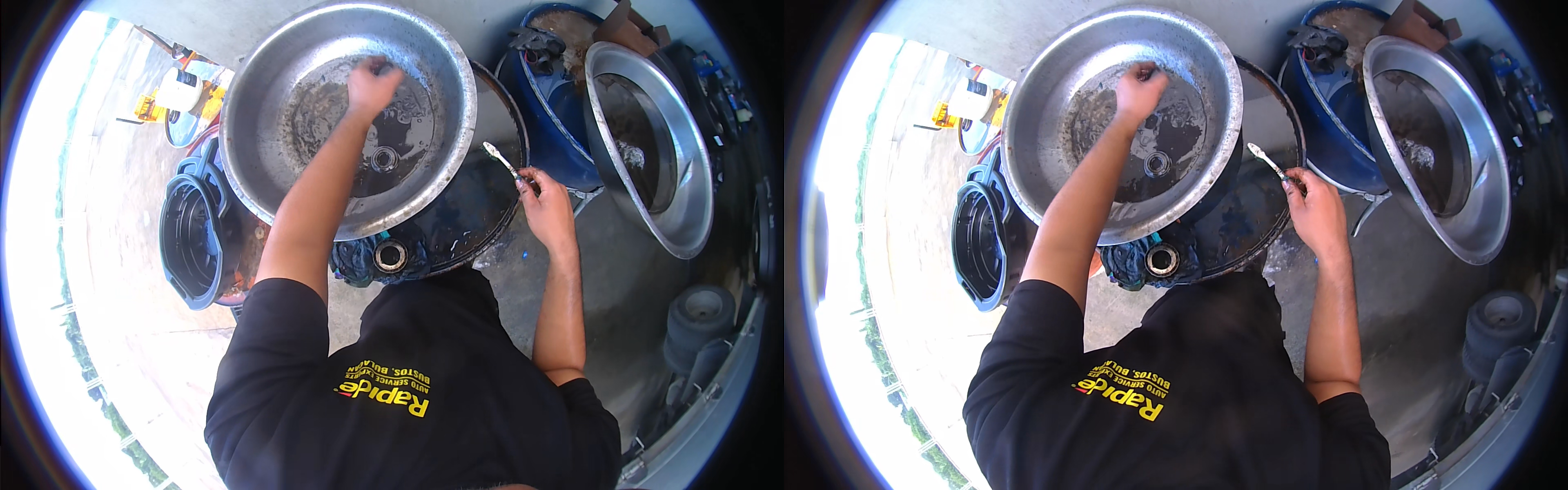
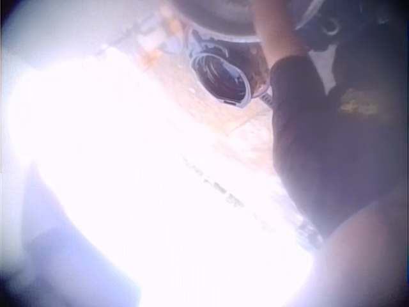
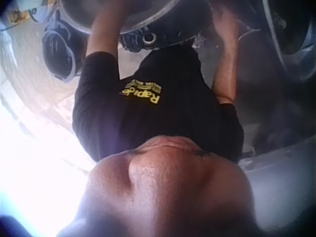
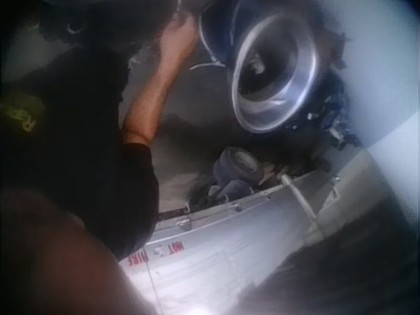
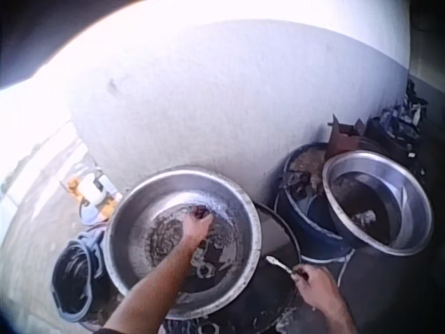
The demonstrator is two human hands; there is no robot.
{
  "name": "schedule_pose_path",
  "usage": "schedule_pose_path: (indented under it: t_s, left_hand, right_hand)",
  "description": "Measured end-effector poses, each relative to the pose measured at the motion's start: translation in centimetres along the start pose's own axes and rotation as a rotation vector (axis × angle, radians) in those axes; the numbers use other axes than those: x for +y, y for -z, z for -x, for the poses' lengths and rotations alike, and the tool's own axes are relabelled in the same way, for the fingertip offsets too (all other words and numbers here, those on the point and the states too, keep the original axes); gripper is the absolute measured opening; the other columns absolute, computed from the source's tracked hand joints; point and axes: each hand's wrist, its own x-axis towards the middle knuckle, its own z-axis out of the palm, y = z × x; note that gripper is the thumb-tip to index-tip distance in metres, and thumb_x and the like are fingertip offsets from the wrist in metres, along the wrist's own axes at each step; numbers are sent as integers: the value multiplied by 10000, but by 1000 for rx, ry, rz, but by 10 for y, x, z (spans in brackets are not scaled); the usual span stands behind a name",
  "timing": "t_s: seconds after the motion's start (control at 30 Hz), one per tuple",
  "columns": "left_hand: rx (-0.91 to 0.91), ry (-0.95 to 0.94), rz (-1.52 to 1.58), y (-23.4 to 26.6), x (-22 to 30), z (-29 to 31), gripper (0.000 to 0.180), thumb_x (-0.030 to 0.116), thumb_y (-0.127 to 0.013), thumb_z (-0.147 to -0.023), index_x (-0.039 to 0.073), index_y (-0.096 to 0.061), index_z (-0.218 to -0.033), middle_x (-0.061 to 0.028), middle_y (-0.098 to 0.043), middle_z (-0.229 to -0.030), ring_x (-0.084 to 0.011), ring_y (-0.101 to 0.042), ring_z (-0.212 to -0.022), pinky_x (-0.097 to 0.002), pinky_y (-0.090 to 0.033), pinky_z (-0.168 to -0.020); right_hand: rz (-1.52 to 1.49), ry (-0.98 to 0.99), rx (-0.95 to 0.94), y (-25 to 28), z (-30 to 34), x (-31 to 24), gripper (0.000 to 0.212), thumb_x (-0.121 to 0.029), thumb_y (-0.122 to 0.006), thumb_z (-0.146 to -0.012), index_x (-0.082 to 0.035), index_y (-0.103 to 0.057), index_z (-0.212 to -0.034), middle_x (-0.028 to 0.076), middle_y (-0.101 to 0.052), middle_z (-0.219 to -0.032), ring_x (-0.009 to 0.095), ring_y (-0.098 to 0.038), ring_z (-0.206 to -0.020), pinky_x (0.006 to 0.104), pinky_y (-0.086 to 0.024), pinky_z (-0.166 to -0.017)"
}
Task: The person scrubs small mechanical parts in a metal basin using a toothbrush and liquid solvent. They repeatedly dip the parts into the basin, scrub them with the brush, and rinse them by hand. The cleaned parts are placed back into the basin as the process continues.
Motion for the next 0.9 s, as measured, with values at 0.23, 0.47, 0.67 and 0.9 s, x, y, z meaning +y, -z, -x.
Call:
schedule_pose_path:
  t_s: [0.23, 0.47, 0.67, 0.9]
  left_hand:
    - [-120, 917, 1327, -3, 92, -4, 294, 269, -492, -1050, 40, -580, -1213, -162, -621, -1014, -293, -667, -901, -591, -614, -896]
    - [-149, 306, 50, -44, 95, 14, 598, 266, -676, -952, -66, -535, -1429, -353, -630, -1380, -461, -655, -1279, -451, -539, -1084]
    - [-525, 240, -370, -28, 130, 17, 399, 222, -622, -922, -62, -745, -1174, -305, -712, -1278, -398, -688, -1251, -440, -535, -1093]
    - [-335, 350, -129, 2, 93, 8, 392, 302, -662, -923, -24, -778, -1106, -209, -778, -1098, -348, -747, -1061, -436, -580, -963]
  right_hand:
    - [-59, -127, -41, 8, -5, -12, 225, -176, -706, -1005, -18, -739, -1162, 184, -764, -918, 324, -747, -832, 398, -558, -781]
    - [-74, -56, 56, 14, -1, 1, 223, -160, -709, -1003, -12, -737, -1169, 176, -758, -891, 295, -729, -773, 385, -549, -751]
    - [-78, -104, 25, 14, 3, -3, 228, -164, -711, -1001, -16, -738, -1173, 183, -765, -912, 319, -744, -821, 396, -553, -762]
    - [-113, -91, 24, 20, 8, -5, 227, -166, -710, -1002, -11, -737, -1165, 197, -768, -936, 339, -754, -851, 401, -558, -775]
